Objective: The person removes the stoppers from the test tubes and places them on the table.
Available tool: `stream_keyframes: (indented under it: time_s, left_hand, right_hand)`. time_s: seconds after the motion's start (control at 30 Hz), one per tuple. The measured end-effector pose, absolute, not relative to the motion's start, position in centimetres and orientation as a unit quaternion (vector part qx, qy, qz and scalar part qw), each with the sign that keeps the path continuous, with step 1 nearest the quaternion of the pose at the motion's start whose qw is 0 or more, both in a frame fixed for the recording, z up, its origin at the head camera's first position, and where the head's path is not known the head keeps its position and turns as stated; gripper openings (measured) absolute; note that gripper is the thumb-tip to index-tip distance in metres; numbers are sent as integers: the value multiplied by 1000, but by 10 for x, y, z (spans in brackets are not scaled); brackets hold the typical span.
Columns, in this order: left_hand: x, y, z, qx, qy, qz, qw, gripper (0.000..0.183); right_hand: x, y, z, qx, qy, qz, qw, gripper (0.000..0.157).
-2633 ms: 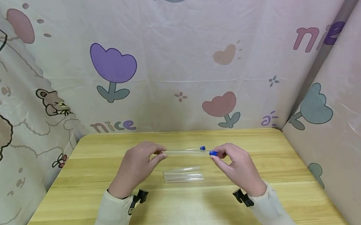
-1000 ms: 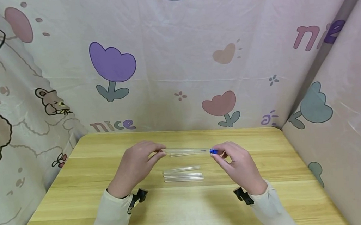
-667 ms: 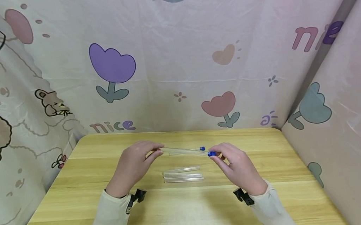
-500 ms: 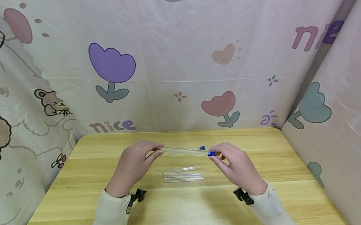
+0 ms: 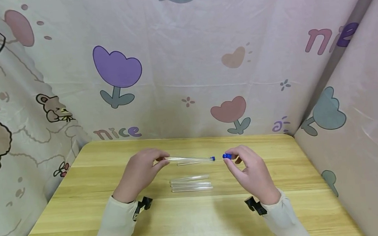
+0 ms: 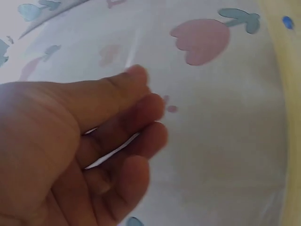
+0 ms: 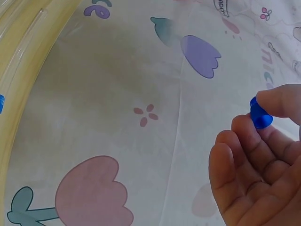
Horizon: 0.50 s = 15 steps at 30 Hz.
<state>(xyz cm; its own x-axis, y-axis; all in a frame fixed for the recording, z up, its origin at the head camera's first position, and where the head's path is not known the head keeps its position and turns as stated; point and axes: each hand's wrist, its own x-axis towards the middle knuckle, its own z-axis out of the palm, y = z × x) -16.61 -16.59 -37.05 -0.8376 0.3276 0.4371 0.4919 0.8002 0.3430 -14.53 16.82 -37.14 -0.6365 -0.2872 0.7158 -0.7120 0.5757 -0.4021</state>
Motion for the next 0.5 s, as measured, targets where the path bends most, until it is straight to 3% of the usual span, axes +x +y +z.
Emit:
stream_keyframes:
  time_s: [0.2,0.5]
  left_hand:
    - [-184,-166,-392,-180,-957,-214,81,12]
    - [-196,-162,-411,-154,-962,-220,53,12]
  right_hand:
    - [-145,166,-372,305,-841,338,292,16]
    - [-146,166,-374,312,-843,327,292,17]
